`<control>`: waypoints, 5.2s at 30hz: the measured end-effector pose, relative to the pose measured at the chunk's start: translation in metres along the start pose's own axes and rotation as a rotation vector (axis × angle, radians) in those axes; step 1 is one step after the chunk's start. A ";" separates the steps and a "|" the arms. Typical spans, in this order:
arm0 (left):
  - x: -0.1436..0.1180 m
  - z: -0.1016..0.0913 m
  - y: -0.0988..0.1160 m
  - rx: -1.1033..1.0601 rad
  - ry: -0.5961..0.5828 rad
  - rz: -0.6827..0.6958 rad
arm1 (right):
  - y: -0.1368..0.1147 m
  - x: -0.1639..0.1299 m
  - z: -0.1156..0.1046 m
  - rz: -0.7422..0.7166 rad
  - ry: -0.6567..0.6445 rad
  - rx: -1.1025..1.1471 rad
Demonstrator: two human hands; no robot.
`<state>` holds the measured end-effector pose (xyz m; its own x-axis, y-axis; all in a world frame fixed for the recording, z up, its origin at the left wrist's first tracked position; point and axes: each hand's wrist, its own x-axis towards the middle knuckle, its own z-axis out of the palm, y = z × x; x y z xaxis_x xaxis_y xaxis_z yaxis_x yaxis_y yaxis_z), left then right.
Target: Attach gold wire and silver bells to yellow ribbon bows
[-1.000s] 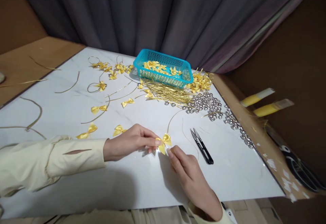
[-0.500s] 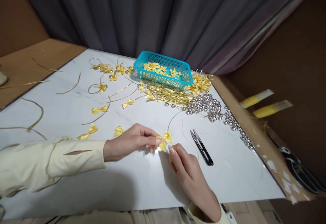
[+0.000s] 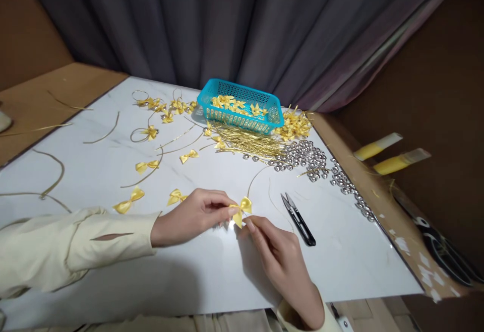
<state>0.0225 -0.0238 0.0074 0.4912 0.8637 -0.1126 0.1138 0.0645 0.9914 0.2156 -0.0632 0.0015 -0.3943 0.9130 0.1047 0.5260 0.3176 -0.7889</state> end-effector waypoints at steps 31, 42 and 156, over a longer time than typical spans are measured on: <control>-0.005 0.010 -0.003 0.207 0.042 0.128 | -0.004 0.002 0.003 -0.112 0.078 0.014; -0.007 0.005 -0.012 0.461 0.064 0.495 | -0.003 0.001 0.004 -0.122 0.011 0.040; -0.002 0.001 0.031 0.124 -0.048 -0.216 | -0.028 -0.001 0.013 -0.367 0.363 0.017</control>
<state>0.0259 -0.0237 0.0379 0.4841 0.8116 -0.3270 0.3246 0.1805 0.9285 0.1914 -0.0765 0.0157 -0.2619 0.7728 0.5780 0.3886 0.6327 -0.6699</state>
